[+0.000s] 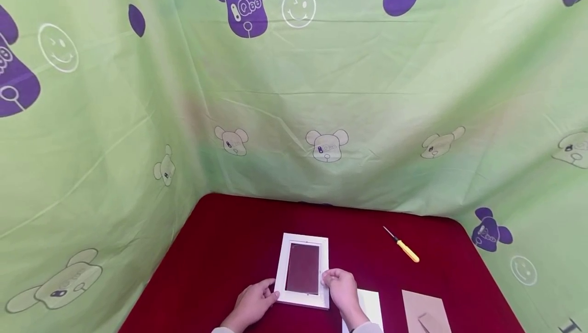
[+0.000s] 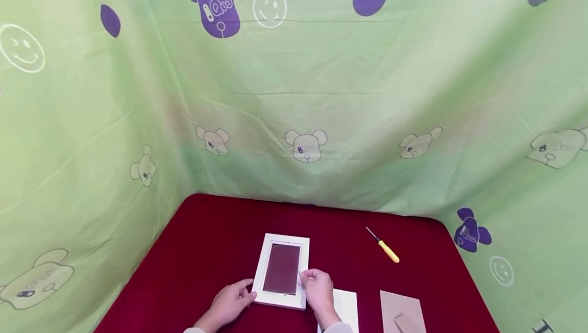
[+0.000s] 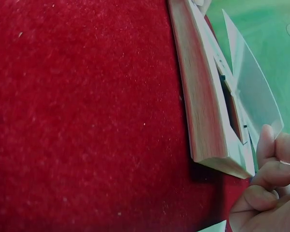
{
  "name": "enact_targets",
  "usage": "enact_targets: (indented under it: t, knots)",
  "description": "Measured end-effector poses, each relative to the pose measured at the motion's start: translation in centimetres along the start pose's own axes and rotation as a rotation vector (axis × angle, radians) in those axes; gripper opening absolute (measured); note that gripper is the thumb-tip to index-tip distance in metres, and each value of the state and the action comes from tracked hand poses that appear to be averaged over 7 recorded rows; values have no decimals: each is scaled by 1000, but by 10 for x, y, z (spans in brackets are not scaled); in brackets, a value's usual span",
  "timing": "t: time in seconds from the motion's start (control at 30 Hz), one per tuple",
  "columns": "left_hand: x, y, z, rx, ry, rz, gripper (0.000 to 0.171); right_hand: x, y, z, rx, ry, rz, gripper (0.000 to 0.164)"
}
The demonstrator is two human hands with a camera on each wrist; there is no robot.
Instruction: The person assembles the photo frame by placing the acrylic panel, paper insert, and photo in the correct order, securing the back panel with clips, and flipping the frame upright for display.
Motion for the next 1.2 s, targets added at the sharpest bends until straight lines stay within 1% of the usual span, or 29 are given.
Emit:
enact_targets:
  t: [0.17,0.33,0.6,0.8,0.9,1.1,1.2]
  knots:
    - [-4,0,2,-13,-18,-14,45,-3,5,1,1,8,12,8]
    - [-1,0,3,-13,-8,-8,45,-4,3,3,20,-2,9,9]
    - [3,1,0,-21,-3,-2,45,0,0,8,29,-1,48,10]
    - [2,2,-2,-27,-9,-6,44,-2,0,13,28,-11,63,12]
    - [0,2,-3,-24,-11,-18,43,-3,1,13,4,-20,64,10]
    - [1,4,-3,-17,-10,-24,44,0,-1,14,-104,-12,-25,9]
    - [2,3,-2,-8,-11,-22,44,1,-3,15,-144,-12,-48,11]
Point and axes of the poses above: each hand's wrist, its own x-axis towards the middle knuckle, its own z-axis out of the palm, y = z × x, the point moved 5 cm from there along x, towards the middle knuckle, and after that the axes turned 13 degrees about y, right-handed, at the moved point
